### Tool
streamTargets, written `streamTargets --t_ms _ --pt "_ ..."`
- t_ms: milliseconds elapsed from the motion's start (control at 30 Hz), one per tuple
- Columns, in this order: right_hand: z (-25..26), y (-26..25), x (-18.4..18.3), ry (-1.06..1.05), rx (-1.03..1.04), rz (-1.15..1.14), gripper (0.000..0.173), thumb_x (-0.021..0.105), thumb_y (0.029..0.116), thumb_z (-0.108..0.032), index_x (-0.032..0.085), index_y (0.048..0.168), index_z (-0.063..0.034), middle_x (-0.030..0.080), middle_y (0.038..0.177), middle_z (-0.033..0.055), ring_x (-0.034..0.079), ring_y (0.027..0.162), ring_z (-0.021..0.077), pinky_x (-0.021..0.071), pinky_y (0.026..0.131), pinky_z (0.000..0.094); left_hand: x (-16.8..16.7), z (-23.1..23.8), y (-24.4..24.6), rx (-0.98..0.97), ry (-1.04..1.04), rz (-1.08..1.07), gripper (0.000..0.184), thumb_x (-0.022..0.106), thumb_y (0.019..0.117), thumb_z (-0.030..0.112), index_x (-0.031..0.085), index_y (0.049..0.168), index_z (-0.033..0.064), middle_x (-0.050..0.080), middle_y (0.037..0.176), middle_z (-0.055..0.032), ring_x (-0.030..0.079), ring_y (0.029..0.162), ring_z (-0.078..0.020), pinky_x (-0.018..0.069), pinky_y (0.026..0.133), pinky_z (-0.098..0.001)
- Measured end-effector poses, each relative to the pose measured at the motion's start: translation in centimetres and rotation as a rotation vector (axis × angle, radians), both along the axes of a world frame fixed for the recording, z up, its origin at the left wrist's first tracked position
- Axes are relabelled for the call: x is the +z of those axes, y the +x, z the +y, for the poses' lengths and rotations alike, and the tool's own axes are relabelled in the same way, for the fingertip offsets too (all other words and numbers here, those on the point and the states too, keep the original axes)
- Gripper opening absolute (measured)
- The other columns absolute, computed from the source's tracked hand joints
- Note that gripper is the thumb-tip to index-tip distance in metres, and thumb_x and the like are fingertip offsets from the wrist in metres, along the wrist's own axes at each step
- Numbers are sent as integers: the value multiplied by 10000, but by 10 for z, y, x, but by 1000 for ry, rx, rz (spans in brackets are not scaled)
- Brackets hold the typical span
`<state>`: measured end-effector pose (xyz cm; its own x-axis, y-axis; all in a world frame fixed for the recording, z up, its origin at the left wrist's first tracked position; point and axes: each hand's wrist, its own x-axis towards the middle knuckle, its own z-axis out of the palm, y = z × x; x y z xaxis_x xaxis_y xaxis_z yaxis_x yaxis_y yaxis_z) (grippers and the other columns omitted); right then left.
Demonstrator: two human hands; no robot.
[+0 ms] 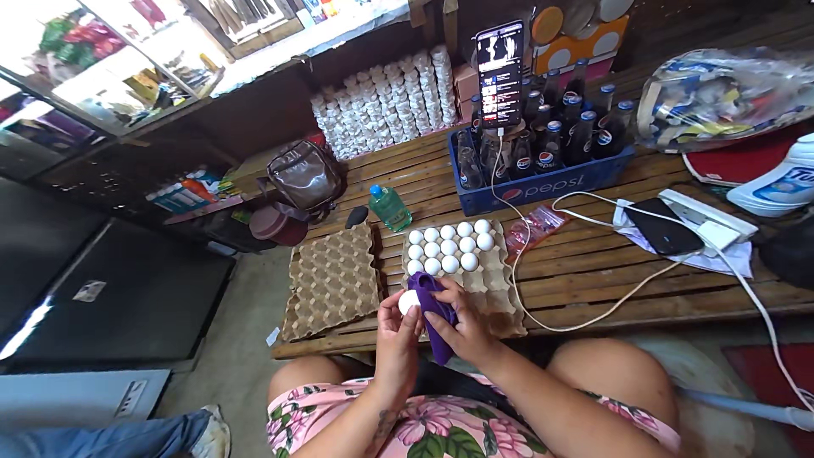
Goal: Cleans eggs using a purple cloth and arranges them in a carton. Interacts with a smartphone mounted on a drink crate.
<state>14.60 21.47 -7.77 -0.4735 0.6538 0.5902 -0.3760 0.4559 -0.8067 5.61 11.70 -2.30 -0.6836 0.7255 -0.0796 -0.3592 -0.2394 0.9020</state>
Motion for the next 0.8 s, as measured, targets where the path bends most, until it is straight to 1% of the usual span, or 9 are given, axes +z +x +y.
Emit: streamTargets --t_ms 67,167,233,300,433,567,667,733,800 --pt "1 0 1 18 4 7 297 626 1011 -279 600 1204 -55 592 1320 191 559 1287 198 478 1077 337 -3 -1 2 -34 -42 16 422 706 916 89 486 1276 67 669 1097 -60 692 917 -129 597 814 -296" --pt "3 3 3 -93 52 7 321 594 1025 -274 607 1195 -2 601 1309 189 563 1276 167 479 1068 314 -3 -3 5 -104 -69 8 444 710 917 83 492 1301 38 661 1132 -79 694 966 -156 603 852 -325" --pt "4 4 5 -177 83 21 336 566 1034 -253 602 1188 43 603 1291 187 566 1255 146 476 1065 302 -2 -3 6 -127 -70 2 441 700 919 79 496 1308 38 674 1116 -73 703 941 -147 606 844 -317" --pt "4 4 5 -215 95 32 334 553 1037 -240 598 1184 57 605 1285 182 568 1250 135 475 1066 295 -1 -3 5 -144 -65 -14 411 671 947 100 496 1312 34 679 1107 -76 704 923 -143 605 837 -315" --pt "3 3 4 -115 78 22 322 564 1039 -269 609 1182 16 601 1303 184 551 1282 160 465 1083 318 -3 -3 2 -161 -78 -35 352 518 1044 189 467 1360 42 686 1127 -89 710 958 -167 604 854 -342" --pt "3 1 2 22 51 0 322 590 1029 -327 610 1200 -55 590 1341 195 550 1309 225 474 1090 373 -2 -1 1 -122 -110 -81 281 432 1082 240 427 1306 71 679 1058 -86 708 922 -169 606 824 -338" --pt "2 2 3 -18 69 -13 332 595 1024 -335 613 1190 -49 588 1346 193 543 1313 219 468 1090 376 -2 -1 1 -130 -125 -58 251 462 1070 219 446 1270 69 679 1040 -82 707 897 -163 607 807 -334" --pt "2 4 5 -119 105 -14 352 593 1025 -301 610 1188 10 590 1336 203 551 1297 189 470 1084 343 -3 -2 2 -147 -132 -20 250 506 1048 201 474 1256 66 684 1033 -71 708 871 -150 609 786 -322" --pt "3 6 11 -298 154 -9 355 579 1020 -224 581 1213 74 603 1289 172 579 1220 118 487 1044 284 -3 -3 3 -178 -134 10 266 558 1029 204 508 1247 61 689 1031 -72 707 868 -145 609 780 -314"
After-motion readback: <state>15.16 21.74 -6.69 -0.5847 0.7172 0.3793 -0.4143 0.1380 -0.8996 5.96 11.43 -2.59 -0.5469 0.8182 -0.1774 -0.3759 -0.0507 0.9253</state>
